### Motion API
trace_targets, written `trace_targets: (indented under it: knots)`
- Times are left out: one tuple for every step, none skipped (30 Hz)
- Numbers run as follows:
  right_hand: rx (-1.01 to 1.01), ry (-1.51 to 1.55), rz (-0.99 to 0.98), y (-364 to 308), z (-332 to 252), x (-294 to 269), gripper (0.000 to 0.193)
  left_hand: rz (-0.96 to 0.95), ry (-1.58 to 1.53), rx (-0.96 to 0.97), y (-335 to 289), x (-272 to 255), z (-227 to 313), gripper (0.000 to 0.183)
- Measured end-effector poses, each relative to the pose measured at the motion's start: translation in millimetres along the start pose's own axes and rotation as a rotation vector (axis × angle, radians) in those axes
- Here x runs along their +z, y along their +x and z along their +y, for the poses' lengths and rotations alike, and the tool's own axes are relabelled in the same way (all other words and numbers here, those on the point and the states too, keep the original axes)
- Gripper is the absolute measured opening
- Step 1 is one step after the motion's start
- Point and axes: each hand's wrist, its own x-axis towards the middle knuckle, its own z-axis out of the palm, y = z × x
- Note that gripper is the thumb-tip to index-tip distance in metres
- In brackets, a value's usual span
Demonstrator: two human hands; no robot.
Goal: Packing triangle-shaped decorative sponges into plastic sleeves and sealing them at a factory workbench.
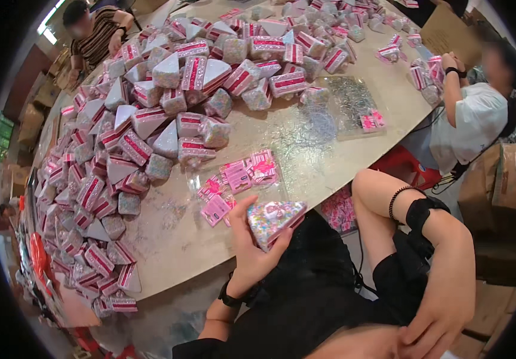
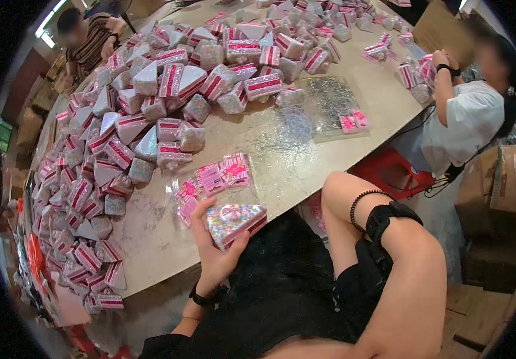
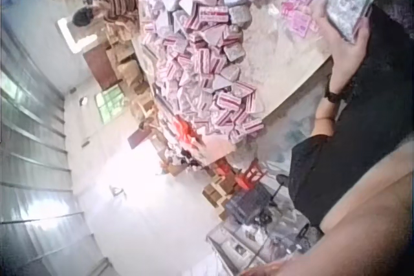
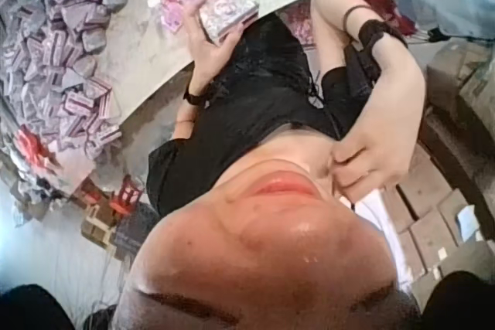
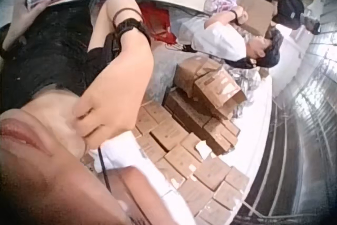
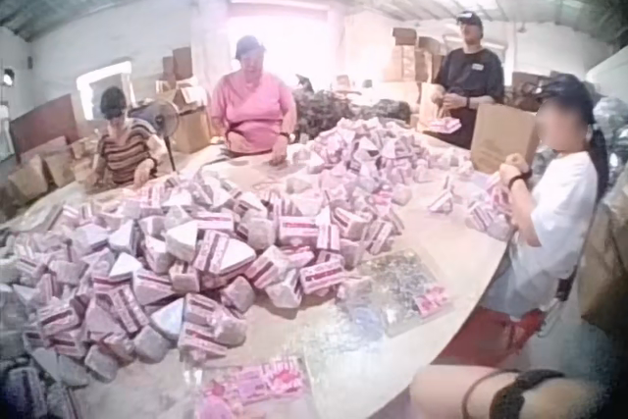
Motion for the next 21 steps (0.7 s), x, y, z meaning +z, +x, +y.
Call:
trace_targets:
  knots:
    - [0.023, 0.011, 0.016, -3.4, -0.5, 2.8, 0.016, -0.015, 0.023, 0.013, -1.7, -0.4, -0.4, 0.075]
    - [0.019, 0.017, -0.055, -6.9, -3.6, 1.9, 0.016, -0.029, 0.045, 0.026, -2.1, -1.4, -0.5, 0.075]
    - [-0.019, 0.020, -0.058, -8.9, -5.1, 0.9, 0.017, -0.051, 0.051, 0.038, -1.5, 1.2, -2.3, 0.075]
    - [-0.058, 0.023, -0.060, -10.7, -6.3, 0.0, 0.019, -0.061, 0.036, 0.030, -1.5, 3.6, -7.6, 0.075]
    - [-0.098, 0.026, -0.063, -12.5, -7.4, -0.8, 0.020, -0.069, 0.035, 0.025, -2.1, 4.7, -10.2, 0.075]
    - [-0.107, 0.046, -0.050, -16.3, -9.2, -1.1, 0.022, -0.070, 0.035, 0.023, -2.3, 4.6, -12.1, 0.075]
    - [-0.116, 0.065, -0.038, -20.1, -11.2, -1.4, 0.024, -0.072, 0.035, 0.020, -2.6, 5.0, -13.3, 0.076]
    - [-0.126, 0.085, -0.025, -23.7, -13.6, -2.1, 0.026, -0.069, 0.056, 0.027, -2.7, 6.0, -13.8, 0.076]
    - [-0.123, 0.079, -0.028, -27.2, -15.9, -3.1, 0.029, -0.068, 0.081, 0.032, -2.9, 6.7, -14.0, 0.076]
    - [-0.120, 0.072, -0.030, -30.7, -18.2, -4.2, 0.031, -0.067, 0.105, 0.036, -3.2, 7.1, -14.3, 0.076]
    - [-0.117, 0.066, -0.033, -34.1, -20.5, -5.3, 0.033, -0.073, 0.115, 0.023, -3.7, 7.3, -16.1, 0.076]
    - [-0.139, 0.043, -0.045, -36.3, -22.2, -6.8, 0.034, -0.077, 0.125, 0.008, -4.5, 6.5, -18.6, 0.077]
    - [-0.161, 0.019, -0.056, -38.3, -23.5, -8.0, 0.034, -0.082, 0.135, -0.007, -5.3, 6.0, -19.9, 0.077]
    - [-0.184, -0.004, -0.067, -40.4, -24.5, -9.5, 0.034, -0.078, 0.127, -0.016, -5.8, 5.8, -19.9, 0.077]
    - [-0.194, 0.013, -0.083, -41.8, -26.6, -10.9, 0.033, -0.076, 0.119, -0.023, -5.9, 5.9, -19.8, 0.077]
    - [-0.188, 0.015, -0.072, -45.7, -25.1, -10.7, 0.032, -0.074, 0.111, -0.031, -5.9, 5.4, -19.6, 0.077]
    - [-0.184, 0.030, -0.062, -49.5, -24.6, -12.5, 0.030, -0.063, 0.117, -0.036, -5.8, 4.5, -18.9, 0.077]
    - [-0.168, 0.044, -0.047, -54.0, -24.3, -13.6, 0.029, -0.058, 0.118, -0.040, -5.0, 5.4, -18.7, 0.077]
    - [-0.148, 0.056, -0.027, -58.8, -23.4, -14.6, 0.028, -0.052, 0.118, -0.045, -4.1, 6.0, -18.4, 0.077]
    - [-0.124, 0.067, -0.002, -64.0, -21.3, -14.9, 0.026, -0.046, 0.135, -0.040, -2.8, 5.8, -18.0, 0.077]
    - [-0.082, 0.078, 0.032, -69.2, -21.8, -15.4, 0.025, -0.047, 0.146, -0.034, -0.5, 6.4, -18.0, 0.077]
